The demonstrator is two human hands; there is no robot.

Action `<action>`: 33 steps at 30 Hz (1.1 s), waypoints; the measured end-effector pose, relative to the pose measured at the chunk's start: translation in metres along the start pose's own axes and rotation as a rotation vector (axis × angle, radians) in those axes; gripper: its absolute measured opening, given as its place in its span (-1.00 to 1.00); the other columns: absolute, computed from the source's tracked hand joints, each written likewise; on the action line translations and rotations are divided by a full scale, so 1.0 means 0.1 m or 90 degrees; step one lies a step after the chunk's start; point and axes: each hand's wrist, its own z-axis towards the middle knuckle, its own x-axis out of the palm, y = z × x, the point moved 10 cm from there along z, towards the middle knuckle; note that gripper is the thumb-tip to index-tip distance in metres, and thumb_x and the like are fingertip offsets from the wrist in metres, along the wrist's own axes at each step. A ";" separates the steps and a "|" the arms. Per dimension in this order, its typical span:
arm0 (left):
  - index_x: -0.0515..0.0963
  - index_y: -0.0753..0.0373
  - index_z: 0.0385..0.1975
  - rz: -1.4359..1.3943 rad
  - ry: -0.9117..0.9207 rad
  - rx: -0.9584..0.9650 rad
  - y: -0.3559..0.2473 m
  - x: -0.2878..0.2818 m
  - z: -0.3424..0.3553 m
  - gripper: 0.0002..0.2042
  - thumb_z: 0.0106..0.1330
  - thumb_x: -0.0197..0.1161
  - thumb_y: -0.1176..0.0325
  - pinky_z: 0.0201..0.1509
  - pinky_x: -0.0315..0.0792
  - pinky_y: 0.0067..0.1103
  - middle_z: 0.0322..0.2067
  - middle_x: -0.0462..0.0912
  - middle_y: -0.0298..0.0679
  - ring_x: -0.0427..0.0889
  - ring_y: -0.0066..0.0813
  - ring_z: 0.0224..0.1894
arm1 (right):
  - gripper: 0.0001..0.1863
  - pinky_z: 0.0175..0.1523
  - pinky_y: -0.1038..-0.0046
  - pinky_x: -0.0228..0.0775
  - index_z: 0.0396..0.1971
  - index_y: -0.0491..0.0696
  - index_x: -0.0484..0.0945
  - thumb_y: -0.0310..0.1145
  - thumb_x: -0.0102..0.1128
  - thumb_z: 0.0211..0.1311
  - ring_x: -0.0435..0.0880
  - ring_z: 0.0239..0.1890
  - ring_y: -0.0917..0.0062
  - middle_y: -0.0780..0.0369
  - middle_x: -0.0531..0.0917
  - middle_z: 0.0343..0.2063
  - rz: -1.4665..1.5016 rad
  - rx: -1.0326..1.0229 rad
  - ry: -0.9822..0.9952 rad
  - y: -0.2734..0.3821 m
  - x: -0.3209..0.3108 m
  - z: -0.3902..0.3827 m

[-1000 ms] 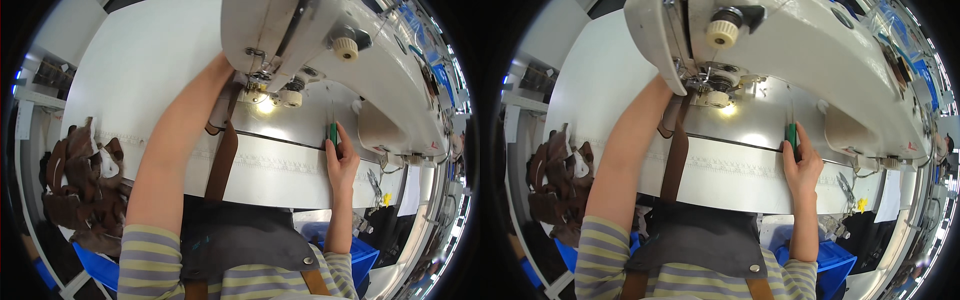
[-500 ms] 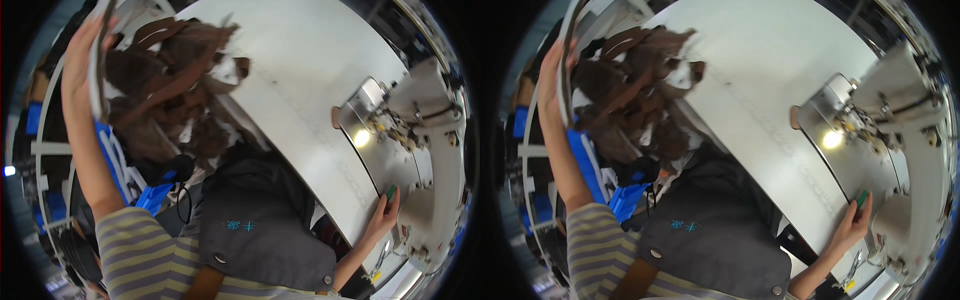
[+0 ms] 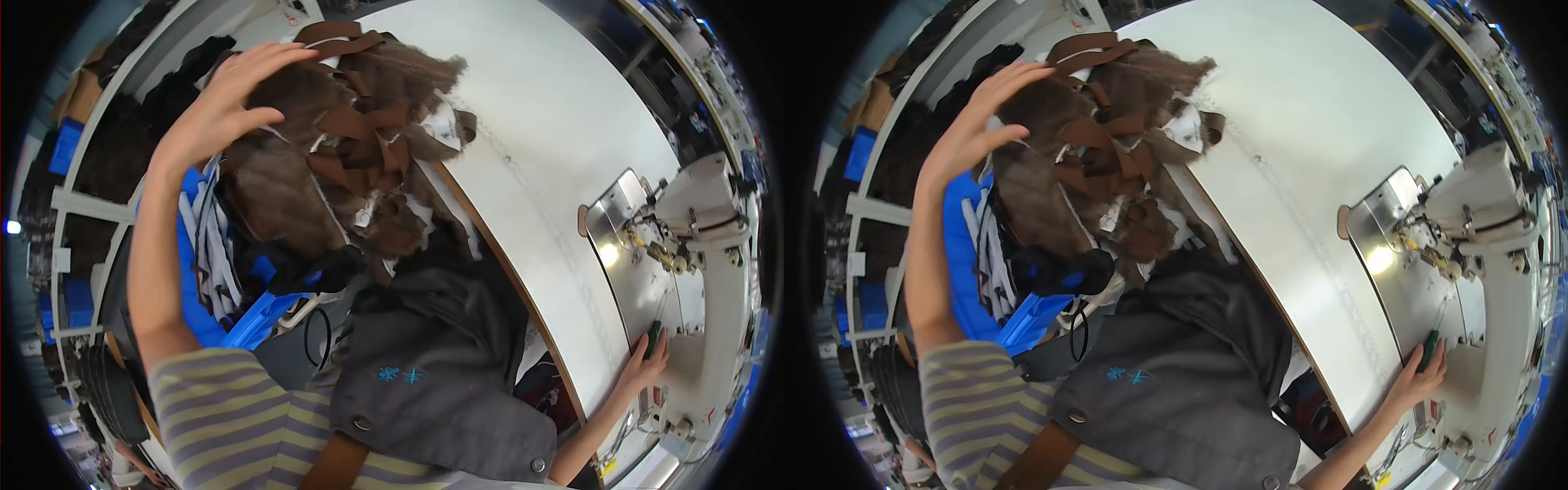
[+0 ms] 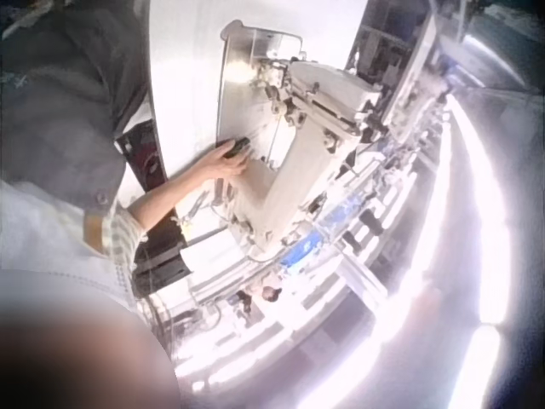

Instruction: Sewing fur pieces and a fabric strap together using an industrial sewing machine.

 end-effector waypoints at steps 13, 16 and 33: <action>0.43 0.23 -0.33 0.205 0.411 0.002 0.36 0.85 0.28 -0.61 -0.23 0.40 0.44 0.18 0.18 -0.41 -0.33 0.48 -0.21 0.44 -0.17 -0.11 | -0.66 0.10 0.29 0.27 -0.02 -0.07 0.53 -0.26 0.11 0.24 0.47 0.00 0.22 0.10 0.53 -0.05 0.140 0.001 -0.014 0.21 -0.16 -0.06; 0.43 0.33 -0.42 0.132 0.192 0.121 0.14 0.43 0.32 -0.69 -0.21 0.35 0.50 -0.15 0.38 -0.44 -0.41 0.52 -0.16 0.52 -0.15 -0.29 | -0.65 0.12 0.29 0.25 -0.01 -0.09 0.52 -0.26 0.11 0.25 0.47 0.00 0.22 0.10 0.54 -0.05 0.142 -0.012 -0.017 0.28 -0.22 -0.05; 0.50 0.30 -0.05 -1.198 0.657 0.282 -4.38 1.04 0.81 -0.72 0.24 0.22 0.42 0.03 0.42 -0.62 -0.16 0.62 -0.28 0.58 -0.59 -0.12 | 0.02 0.31 0.26 0.17 0.24 -0.22 0.16 0.28 0.21 -0.02 0.36 0.20 0.26 0.04 0.30 0.21 1.019 0.110 0.128 0.78 -1.61 0.18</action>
